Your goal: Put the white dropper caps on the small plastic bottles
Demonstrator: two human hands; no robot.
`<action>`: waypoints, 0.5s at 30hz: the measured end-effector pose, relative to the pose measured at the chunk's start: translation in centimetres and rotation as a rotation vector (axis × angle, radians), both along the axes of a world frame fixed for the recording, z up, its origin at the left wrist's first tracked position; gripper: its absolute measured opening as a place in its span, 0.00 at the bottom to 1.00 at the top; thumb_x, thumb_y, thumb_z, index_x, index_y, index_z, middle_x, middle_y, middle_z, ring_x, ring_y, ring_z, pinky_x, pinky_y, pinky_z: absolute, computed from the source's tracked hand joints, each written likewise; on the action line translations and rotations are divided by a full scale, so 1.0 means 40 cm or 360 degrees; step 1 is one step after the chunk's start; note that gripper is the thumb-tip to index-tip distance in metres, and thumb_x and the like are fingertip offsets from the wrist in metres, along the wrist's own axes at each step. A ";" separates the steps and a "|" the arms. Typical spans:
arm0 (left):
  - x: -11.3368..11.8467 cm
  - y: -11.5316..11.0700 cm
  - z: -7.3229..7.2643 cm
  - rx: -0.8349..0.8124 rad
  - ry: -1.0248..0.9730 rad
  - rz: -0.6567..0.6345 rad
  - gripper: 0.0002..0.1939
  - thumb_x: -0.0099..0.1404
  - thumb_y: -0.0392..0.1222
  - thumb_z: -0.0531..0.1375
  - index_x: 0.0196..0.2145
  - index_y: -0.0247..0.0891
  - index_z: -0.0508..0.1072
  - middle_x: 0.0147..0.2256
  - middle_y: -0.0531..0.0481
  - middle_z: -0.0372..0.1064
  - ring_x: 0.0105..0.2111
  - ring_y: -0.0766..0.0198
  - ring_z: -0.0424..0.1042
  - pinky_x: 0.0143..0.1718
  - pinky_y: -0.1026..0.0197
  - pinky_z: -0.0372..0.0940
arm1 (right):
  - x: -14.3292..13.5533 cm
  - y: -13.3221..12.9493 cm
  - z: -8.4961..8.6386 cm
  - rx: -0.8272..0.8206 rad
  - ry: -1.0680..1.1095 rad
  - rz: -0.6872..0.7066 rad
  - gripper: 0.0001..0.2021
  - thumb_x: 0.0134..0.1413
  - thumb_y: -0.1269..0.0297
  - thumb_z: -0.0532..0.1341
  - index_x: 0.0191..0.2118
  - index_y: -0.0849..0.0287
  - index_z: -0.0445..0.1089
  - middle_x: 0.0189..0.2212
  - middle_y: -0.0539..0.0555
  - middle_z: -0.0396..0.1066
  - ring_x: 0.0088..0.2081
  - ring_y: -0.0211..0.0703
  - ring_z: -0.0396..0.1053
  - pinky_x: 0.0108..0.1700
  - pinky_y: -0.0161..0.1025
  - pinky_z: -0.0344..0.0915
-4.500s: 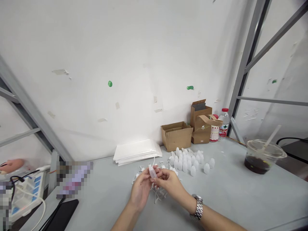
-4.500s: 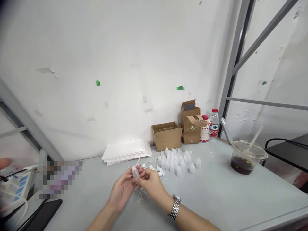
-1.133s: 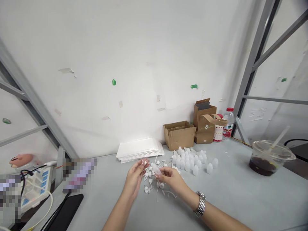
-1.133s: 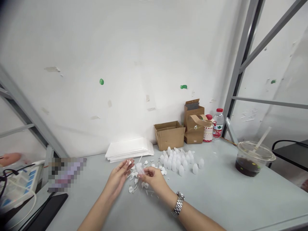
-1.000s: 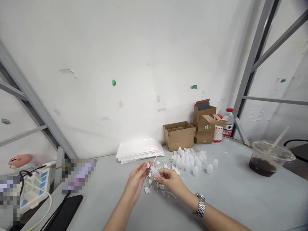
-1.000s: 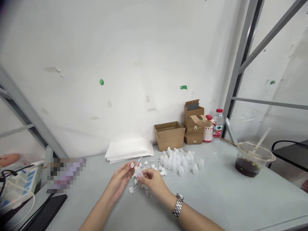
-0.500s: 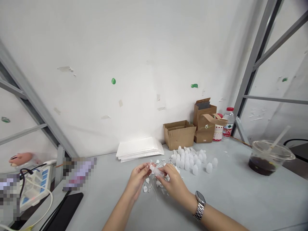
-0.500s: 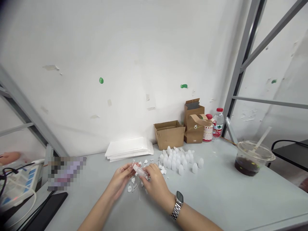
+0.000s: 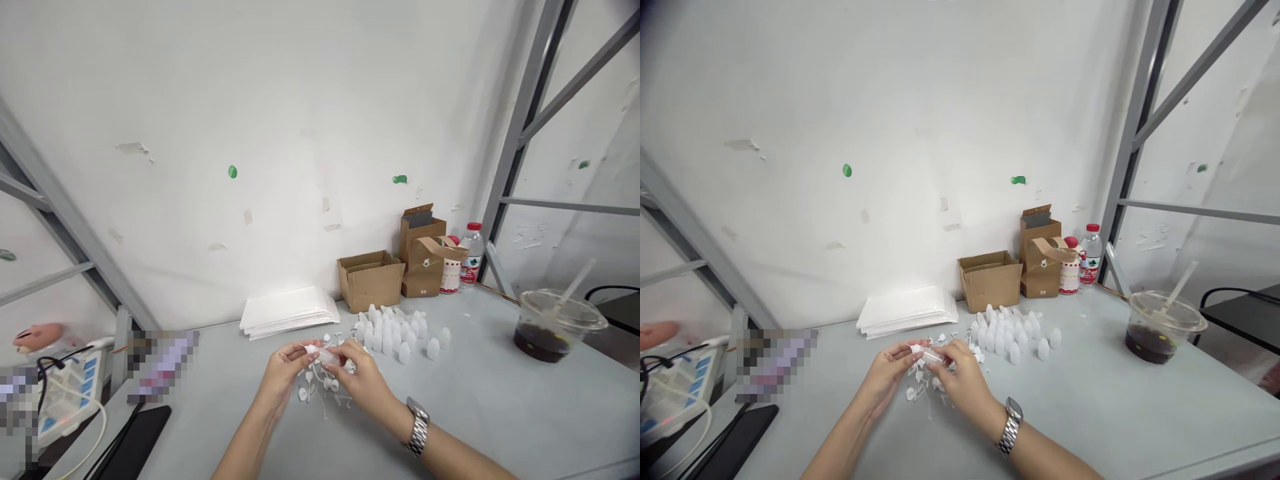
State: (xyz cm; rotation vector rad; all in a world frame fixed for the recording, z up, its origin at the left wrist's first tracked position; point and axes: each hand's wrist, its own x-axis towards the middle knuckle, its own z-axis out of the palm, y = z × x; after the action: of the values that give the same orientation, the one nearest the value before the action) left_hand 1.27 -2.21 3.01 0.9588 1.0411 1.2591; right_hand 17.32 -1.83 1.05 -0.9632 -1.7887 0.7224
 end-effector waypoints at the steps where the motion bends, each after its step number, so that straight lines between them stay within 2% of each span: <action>1: -0.001 0.000 0.000 -0.0002 -0.0002 -0.0014 0.16 0.41 0.40 0.68 0.31 0.34 0.76 0.37 0.42 0.75 0.42 0.54 0.70 0.47 0.56 0.60 | -0.001 0.002 0.003 -0.0136 0.0071 0.0039 0.08 0.48 0.60 0.60 0.31 0.58 0.71 0.26 0.51 0.65 0.30 0.40 0.62 0.35 0.37 0.60; 4: -0.001 -0.002 -0.001 -0.0003 -0.0037 -0.0064 0.16 0.44 0.42 0.67 0.33 0.34 0.76 0.38 0.42 0.74 0.43 0.54 0.69 0.48 0.57 0.59 | -0.008 0.012 -0.001 -0.0497 0.0293 0.0175 0.11 0.45 0.57 0.62 0.28 0.61 0.71 0.23 0.50 0.66 0.27 0.38 0.61 0.32 0.36 0.58; 7: 0.003 -0.003 -0.006 0.0003 -0.0066 -0.0058 0.16 0.46 0.44 0.65 0.33 0.33 0.76 0.38 0.42 0.74 0.43 0.55 0.69 0.48 0.58 0.58 | -0.016 0.022 -0.015 -0.0725 0.0476 0.0276 0.14 0.41 0.55 0.63 0.28 0.62 0.72 0.21 0.49 0.66 0.24 0.36 0.60 0.29 0.34 0.56; 12: 0.011 -0.003 -0.010 0.0054 -0.0079 -0.0029 0.16 0.46 0.45 0.65 0.33 0.33 0.75 0.36 0.42 0.74 0.40 0.57 0.70 0.46 0.59 0.59 | -0.017 0.026 -0.014 -0.0881 0.0620 0.0334 0.16 0.35 0.53 0.66 0.26 0.62 0.72 0.19 0.48 0.66 0.22 0.34 0.59 0.27 0.34 0.54; 15: 0.016 -0.004 -0.011 0.0158 -0.0050 0.0004 0.15 0.47 0.46 0.65 0.32 0.34 0.74 0.35 0.43 0.74 0.37 0.58 0.70 0.41 0.60 0.60 | -0.016 0.023 -0.012 -0.0916 0.0670 0.0381 0.16 0.35 0.53 0.66 0.25 0.62 0.72 0.19 0.48 0.66 0.22 0.34 0.60 0.27 0.34 0.54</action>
State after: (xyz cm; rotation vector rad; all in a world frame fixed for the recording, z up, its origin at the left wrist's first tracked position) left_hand 1.92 -2.38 2.55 1.0102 0.9628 1.3342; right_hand 16.69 -0.92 0.56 -0.8741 -1.3520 1.5271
